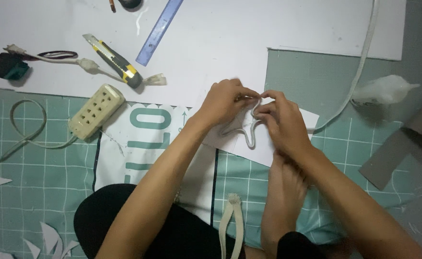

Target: Assembling a lighted star decoration by gluing an LED strip to a template and cutting it out with scissors

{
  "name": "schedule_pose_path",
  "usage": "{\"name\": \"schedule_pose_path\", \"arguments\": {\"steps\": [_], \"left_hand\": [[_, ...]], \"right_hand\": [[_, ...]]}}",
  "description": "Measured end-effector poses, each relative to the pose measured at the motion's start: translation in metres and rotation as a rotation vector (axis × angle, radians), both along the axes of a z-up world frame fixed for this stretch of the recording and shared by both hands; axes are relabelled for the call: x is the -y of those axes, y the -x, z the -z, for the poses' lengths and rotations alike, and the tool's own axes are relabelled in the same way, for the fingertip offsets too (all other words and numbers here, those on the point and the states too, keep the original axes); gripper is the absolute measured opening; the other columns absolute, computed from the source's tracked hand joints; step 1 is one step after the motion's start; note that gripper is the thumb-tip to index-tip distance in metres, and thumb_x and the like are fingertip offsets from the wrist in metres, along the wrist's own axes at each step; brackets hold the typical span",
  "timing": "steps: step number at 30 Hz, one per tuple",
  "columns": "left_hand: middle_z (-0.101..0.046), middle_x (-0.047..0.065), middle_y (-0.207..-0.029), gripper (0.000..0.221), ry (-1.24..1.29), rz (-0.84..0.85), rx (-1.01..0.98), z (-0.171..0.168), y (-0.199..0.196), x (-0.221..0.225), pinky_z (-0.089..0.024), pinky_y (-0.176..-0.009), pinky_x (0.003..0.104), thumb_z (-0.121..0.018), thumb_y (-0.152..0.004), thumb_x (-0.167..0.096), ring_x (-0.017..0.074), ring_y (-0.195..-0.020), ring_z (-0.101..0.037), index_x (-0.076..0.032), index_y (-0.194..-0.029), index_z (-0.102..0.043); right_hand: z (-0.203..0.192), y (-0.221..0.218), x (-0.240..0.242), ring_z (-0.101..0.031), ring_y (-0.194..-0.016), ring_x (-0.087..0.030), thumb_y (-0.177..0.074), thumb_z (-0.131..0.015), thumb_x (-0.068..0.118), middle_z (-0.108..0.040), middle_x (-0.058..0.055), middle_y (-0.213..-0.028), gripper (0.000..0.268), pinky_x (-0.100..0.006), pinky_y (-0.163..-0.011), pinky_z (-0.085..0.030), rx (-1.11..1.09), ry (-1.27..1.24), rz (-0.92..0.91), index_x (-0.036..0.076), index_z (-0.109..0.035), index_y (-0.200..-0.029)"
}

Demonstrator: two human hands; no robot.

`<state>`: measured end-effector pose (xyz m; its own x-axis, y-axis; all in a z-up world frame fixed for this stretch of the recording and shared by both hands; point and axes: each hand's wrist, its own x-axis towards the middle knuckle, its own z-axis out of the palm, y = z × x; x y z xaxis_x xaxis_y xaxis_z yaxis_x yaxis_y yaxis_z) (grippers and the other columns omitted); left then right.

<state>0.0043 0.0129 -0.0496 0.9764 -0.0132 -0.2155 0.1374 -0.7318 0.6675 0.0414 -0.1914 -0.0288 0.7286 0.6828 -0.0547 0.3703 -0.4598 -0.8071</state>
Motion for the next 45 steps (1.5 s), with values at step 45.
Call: {"name": "schedule_pose_path", "arguments": {"steps": [45], "left_hand": [[-0.077,0.001,-0.099,0.065,-0.047,0.192,-0.009,-0.037,0.011,-0.001,-0.044,-0.104,0.051,-0.073,-0.075,0.004,0.0286,-0.098,-0.066,-0.022,-0.134,-0.067]], "right_hand": [[-0.008,-0.022,-0.003,-0.072,-0.095,-0.033,-0.083,-0.079,0.003,-0.079,-0.002,-0.084,0.059,-0.047,-0.095,-0.049,0.026,0.139,-0.125,0.009,-0.046,-0.131]]}}
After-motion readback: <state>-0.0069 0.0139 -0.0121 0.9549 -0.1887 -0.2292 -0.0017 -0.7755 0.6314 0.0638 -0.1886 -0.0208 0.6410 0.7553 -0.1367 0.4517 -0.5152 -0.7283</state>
